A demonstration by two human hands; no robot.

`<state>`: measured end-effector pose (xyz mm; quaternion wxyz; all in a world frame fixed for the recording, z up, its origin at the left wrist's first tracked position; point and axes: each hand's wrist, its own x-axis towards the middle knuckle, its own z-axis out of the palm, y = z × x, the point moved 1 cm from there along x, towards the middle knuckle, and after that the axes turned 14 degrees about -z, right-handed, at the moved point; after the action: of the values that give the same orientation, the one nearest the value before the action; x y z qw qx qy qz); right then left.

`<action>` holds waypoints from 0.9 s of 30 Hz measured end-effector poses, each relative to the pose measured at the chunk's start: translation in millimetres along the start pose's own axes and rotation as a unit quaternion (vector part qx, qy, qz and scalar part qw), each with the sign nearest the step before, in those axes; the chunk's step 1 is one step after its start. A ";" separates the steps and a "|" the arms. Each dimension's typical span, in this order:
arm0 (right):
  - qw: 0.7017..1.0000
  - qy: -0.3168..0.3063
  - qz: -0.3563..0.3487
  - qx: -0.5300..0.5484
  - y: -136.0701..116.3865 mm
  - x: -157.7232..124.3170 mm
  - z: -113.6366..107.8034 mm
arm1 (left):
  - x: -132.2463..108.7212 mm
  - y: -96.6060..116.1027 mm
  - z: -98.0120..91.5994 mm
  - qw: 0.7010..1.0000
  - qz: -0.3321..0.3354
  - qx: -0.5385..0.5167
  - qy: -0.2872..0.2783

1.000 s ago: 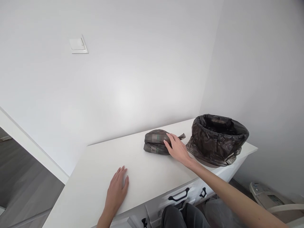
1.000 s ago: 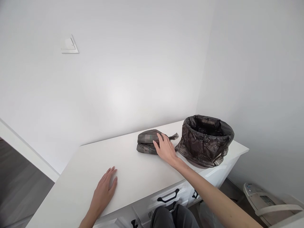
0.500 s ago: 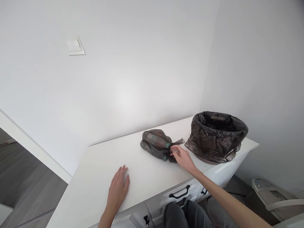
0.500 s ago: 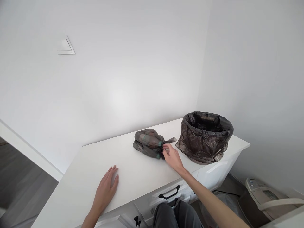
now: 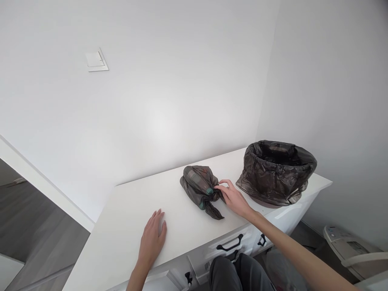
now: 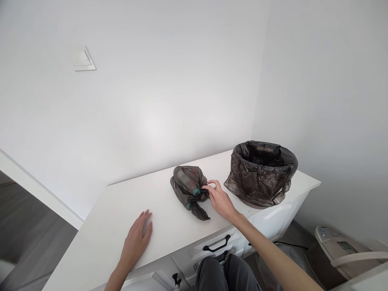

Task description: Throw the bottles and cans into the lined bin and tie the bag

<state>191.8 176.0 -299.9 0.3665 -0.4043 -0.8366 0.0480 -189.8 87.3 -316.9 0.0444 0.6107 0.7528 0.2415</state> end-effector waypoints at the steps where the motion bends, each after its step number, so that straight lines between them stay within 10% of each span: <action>1: 1.000 -0.020 -0.004 0.007 1.5 1.9 0.8 | -0.2 0.2 -0.1 1.000 0.000 0.000 -0.001; 11: 0.990 -0.097 0.003 0.102 1.5 15.8 18.5 | 0.6 0.8 -1.6 0.998 0.048 0.013 0.039; 21: 0.966 -0.172 -0.013 0.195 -43.7 21.3 6.3 | -13.9 123.4 -22.4 0.951 0.280 0.023 0.127; 27: 0.953 -0.221 -0.028 0.206 -61.7 11.4 -19.7 | -1.7 135.7 0.8 0.938 0.307 0.119 0.109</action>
<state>160.4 138.6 -255.8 0.2488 -0.2761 -0.8796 0.2969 -67.2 104.6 -261.3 -0.1870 0.7829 0.5521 0.2175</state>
